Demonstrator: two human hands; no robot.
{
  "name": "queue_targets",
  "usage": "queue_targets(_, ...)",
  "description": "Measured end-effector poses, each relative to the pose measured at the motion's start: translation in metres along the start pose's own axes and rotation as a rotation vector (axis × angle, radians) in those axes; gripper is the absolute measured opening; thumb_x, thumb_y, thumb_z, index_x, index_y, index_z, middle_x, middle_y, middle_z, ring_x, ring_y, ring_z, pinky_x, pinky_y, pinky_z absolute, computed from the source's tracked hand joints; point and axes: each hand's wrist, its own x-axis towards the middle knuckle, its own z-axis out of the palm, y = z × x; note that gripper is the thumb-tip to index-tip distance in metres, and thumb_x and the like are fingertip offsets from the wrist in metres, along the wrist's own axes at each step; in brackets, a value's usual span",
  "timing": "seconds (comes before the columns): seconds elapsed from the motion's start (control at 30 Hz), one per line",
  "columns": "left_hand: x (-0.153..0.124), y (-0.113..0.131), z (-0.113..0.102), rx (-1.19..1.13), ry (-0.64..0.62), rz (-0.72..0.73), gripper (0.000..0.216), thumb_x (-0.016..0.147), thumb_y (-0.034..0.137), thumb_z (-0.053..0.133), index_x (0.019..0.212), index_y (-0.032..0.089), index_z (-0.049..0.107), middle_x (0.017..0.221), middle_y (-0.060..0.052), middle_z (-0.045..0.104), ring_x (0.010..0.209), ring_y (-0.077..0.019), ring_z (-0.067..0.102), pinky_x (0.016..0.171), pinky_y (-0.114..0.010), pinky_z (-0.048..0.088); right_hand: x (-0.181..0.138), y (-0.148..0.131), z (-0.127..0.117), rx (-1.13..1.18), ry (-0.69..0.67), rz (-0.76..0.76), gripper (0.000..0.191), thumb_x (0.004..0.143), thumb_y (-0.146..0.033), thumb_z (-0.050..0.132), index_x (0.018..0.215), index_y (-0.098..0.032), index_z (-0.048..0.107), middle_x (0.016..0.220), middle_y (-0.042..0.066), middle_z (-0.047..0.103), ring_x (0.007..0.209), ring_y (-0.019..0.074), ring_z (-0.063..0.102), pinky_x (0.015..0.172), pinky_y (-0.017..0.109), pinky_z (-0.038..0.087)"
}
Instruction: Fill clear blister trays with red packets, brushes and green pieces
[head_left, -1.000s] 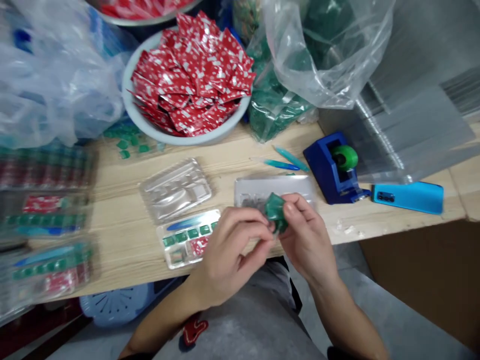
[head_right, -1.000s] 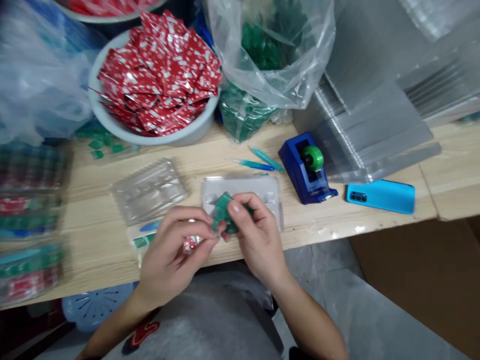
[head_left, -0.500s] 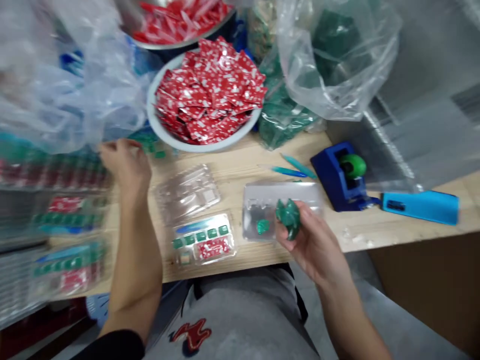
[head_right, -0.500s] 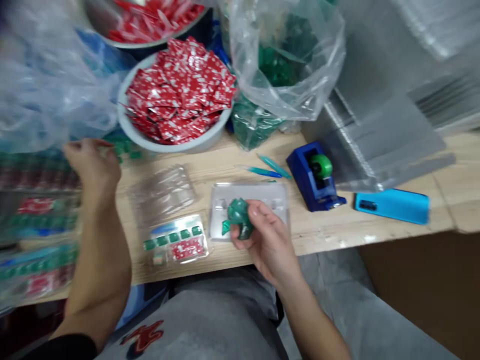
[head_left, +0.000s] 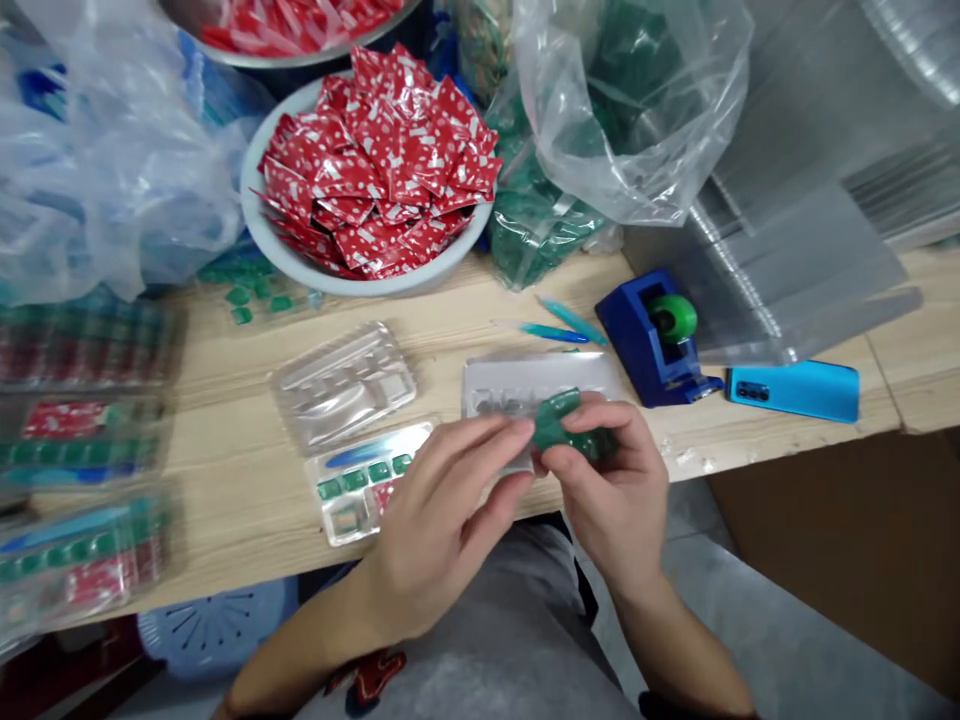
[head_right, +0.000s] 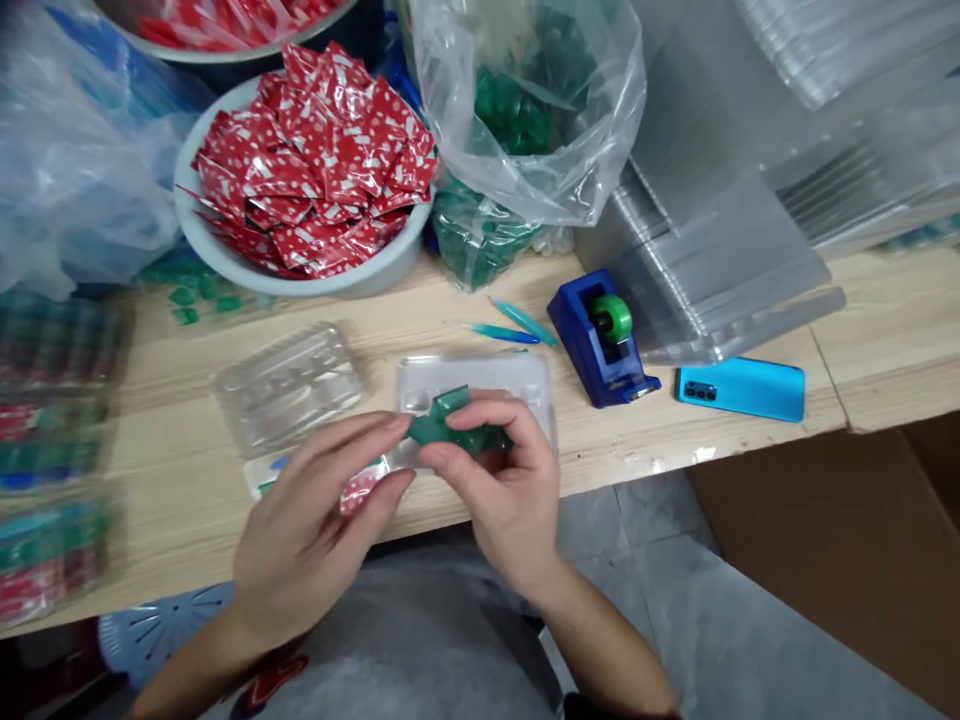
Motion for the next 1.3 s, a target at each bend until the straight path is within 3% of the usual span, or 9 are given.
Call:
queue_targets(0.13, -0.003, -0.004, 0.002, -0.268, 0.012, -0.194, 0.006, 0.09, 0.024, 0.065, 0.096, 0.025, 0.062, 0.098, 0.0, 0.063, 0.095, -0.0136, 0.063, 0.083, -0.025, 0.052, -0.002, -0.001, 0.001, -0.322, 0.059, -0.286, 0.021, 0.075, -0.019, 0.08, 0.087, -0.03, 0.067, 0.087, 0.0, 0.065, 0.089, 0.016, 0.064, 0.076, 0.03, 0.055)
queue_targets(0.23, 0.0, -0.005, 0.003, -0.442, -0.027, -0.341, 0.008, 0.089, 0.031, 0.066, 0.086, 0.025, 0.062, 0.089, 0.002, 0.061, 0.085, -0.0128, 0.062, 0.077, -0.024, 0.052, -0.003, 0.0, -0.003, -0.444, 0.001, -0.428, 0.024, 0.077, -0.016, 0.078, 0.092, -0.031, 0.066, 0.086, 0.0, 0.065, 0.089, 0.0163, 0.064, 0.075, 0.03, 0.056)
queue_targets(0.37, 0.005, -0.009, 0.005, -0.526, -0.006, -0.441, 0.004, 0.088, 0.029, 0.065, 0.089, 0.025, 0.065, 0.084, 0.002, 0.061, 0.08, -0.0123, 0.06, 0.073, -0.023, 0.05, -0.004, 0.002, -0.009, -0.56, -0.109, -0.495, 0.022, 0.081, -0.013, 0.072, 0.096, -0.028, 0.066, 0.096, 0.002, 0.065, 0.091, 0.0148, 0.064, 0.074, 0.027, 0.057)
queue_targets(0.5, 0.006, -0.013, 0.005, -0.474, -0.044, -0.466, 0.008, 0.084, 0.025, 0.068, 0.077, 0.022, 0.066, 0.076, 0.002, 0.058, 0.071, -0.012, 0.055, 0.068, -0.023, 0.048, -0.006, 0.003, -0.014, -0.61, -0.222, -0.565, 0.018, 0.084, -0.009, 0.066, 0.096, -0.022, 0.067, 0.096, 0.004, 0.065, 0.086, 0.0126, 0.065, 0.067, 0.022, 0.057)
queue_targets(0.77, -0.015, -0.017, 0.003, -0.671, -0.09, -0.486, 0.009, 0.084, 0.016, 0.068, 0.084, 0.024, 0.064, 0.091, 0.002, 0.068, 0.088, -0.0097, 0.065, 0.079, -0.018, 0.052, -0.01, 0.007, -0.023, -0.6, -0.248, -0.329, 0.019, 0.085, -0.025, 0.07, 0.103, -0.021, 0.067, 0.103, 0.003, 0.064, 0.096, 0.0104, 0.065, 0.079, 0.018, 0.057)
queue_targets(0.93, -0.017, -0.021, 0.002, -0.757, -0.098, -0.508, 0.026, 0.087, 0.017, 0.066, 0.107, 0.032, 0.059, 0.095, 0.005, 0.068, 0.086, -0.0072, 0.066, 0.08, -0.017, 0.053, -0.006, 0.007, -0.019, -0.625, -0.293, -0.318, 0.014, 0.087, -0.022, 0.068, 0.1, -0.02, 0.068, 0.097, 0.001, 0.065, 0.098, 0.0079, 0.065, 0.083, 0.013, 0.054)
queue_targets(1.13, -0.022, -0.032, 0.004, -0.365, -0.084, -0.328, 0.033, 0.088, 0.016, 0.066, 0.117, 0.03, 0.056, 0.109, 0.0, 0.064, 0.103, -0.0122, 0.062, 0.092, -0.025, 0.051, -0.004, 0.008, -0.015, -0.621, -0.239, -0.259, 0.012, 0.086, -0.02, 0.069, 0.098, -0.021, 0.068, 0.097, 0.0, 0.065, 0.097, 0.0075, 0.065, 0.084, 0.014, 0.053)
queue_targets(1.2, -0.019, -0.039, 0.003, -0.171, -0.045, -0.296, 0.033, 0.089, 0.016, 0.064, 0.119, 0.029, 0.056, 0.108, -0.001, 0.064, 0.104, -0.0148, 0.06, 0.091, -0.029, 0.05, -0.003, 0.008, -0.019, -0.628, -0.17, -0.234, 0.014, 0.087, -0.019, 0.068, 0.1, -0.024, 0.069, 0.099, -0.001, 0.065, 0.098, 0.0078, 0.064, 0.083, 0.016, 0.054)
queue_targets(1.3, -0.008, -0.048, -0.002, 0.081, -0.071, -0.207, 0.027, 0.089, 0.02, 0.064, 0.116, 0.027, 0.06, 0.105, -0.003, 0.066, 0.1, -0.0178, 0.057, 0.086, -0.033, 0.049, -0.003, 0.008, -0.029, -0.632, -0.035, -0.181, 0.017, 0.087, -0.018, 0.068, 0.1, -0.028, 0.07, 0.1, -0.002, 0.065, 0.098, 0.0087, 0.063, 0.071, 0.015, 0.054)
